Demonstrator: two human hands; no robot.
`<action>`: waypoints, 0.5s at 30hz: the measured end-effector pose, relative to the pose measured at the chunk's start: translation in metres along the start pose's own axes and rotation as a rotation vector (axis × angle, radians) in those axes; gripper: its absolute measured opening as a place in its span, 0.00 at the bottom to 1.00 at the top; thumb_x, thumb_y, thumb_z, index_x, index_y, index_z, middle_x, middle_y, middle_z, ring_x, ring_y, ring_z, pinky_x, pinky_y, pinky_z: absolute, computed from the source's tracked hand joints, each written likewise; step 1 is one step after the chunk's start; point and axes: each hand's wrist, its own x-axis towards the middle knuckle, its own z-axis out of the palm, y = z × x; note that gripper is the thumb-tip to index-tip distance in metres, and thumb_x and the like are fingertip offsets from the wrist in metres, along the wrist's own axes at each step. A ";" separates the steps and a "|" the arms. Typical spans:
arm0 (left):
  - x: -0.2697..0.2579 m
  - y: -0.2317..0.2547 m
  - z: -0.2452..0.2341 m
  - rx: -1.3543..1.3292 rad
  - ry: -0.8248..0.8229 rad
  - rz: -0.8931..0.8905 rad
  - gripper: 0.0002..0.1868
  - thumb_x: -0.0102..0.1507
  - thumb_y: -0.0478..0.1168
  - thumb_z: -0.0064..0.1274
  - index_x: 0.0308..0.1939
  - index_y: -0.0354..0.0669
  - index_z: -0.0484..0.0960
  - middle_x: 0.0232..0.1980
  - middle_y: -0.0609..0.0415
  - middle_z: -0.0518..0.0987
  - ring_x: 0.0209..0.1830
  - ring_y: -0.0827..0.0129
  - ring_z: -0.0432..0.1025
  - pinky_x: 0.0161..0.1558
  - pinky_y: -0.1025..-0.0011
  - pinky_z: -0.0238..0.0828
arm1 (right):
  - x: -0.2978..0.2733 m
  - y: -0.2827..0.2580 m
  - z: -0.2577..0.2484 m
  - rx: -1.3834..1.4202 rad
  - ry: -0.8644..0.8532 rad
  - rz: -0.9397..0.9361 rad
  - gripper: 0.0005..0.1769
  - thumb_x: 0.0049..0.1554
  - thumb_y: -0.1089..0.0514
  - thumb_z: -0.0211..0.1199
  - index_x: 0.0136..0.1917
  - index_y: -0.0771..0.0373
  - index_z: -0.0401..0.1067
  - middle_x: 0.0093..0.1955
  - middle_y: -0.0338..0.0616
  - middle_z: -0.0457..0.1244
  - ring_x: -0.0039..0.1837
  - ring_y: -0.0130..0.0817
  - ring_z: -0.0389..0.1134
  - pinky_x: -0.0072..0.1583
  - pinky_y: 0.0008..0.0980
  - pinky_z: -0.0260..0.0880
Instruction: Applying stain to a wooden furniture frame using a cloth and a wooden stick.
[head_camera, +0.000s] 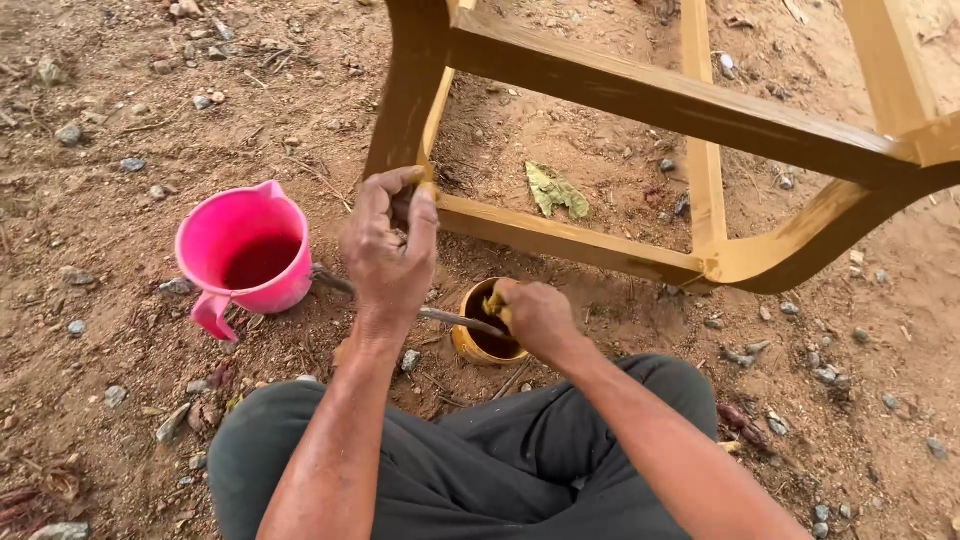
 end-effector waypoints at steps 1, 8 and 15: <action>-0.001 0.001 -0.002 0.003 0.007 -0.002 0.08 0.70 0.35 0.53 0.52 0.35 0.80 0.40 0.56 0.83 0.32 0.79 0.77 0.31 0.79 0.78 | 0.005 -0.001 0.010 -0.003 -0.002 -0.007 0.07 0.62 0.60 0.57 0.50 0.55 0.76 0.35 0.44 0.69 0.35 0.34 0.71 0.39 0.39 0.72; 0.001 0.004 -0.003 0.003 0.033 -0.006 0.08 0.70 0.36 0.54 0.51 0.37 0.81 0.38 0.55 0.81 0.32 0.77 0.75 0.31 0.79 0.77 | 0.006 0.006 0.019 0.028 0.088 -0.076 0.03 0.62 0.60 0.60 0.46 0.57 0.74 0.39 0.45 0.70 0.41 0.39 0.73 0.43 0.41 0.75; 0.004 0.013 -0.004 -0.045 0.007 -0.023 0.09 0.70 0.38 0.53 0.51 0.37 0.80 0.38 0.56 0.81 0.32 0.77 0.76 0.31 0.78 0.77 | -0.017 0.044 -0.005 1.427 0.012 0.405 0.11 0.60 0.68 0.60 0.57 0.64 0.67 0.57 0.52 0.68 0.54 0.38 0.75 0.58 0.39 0.81</action>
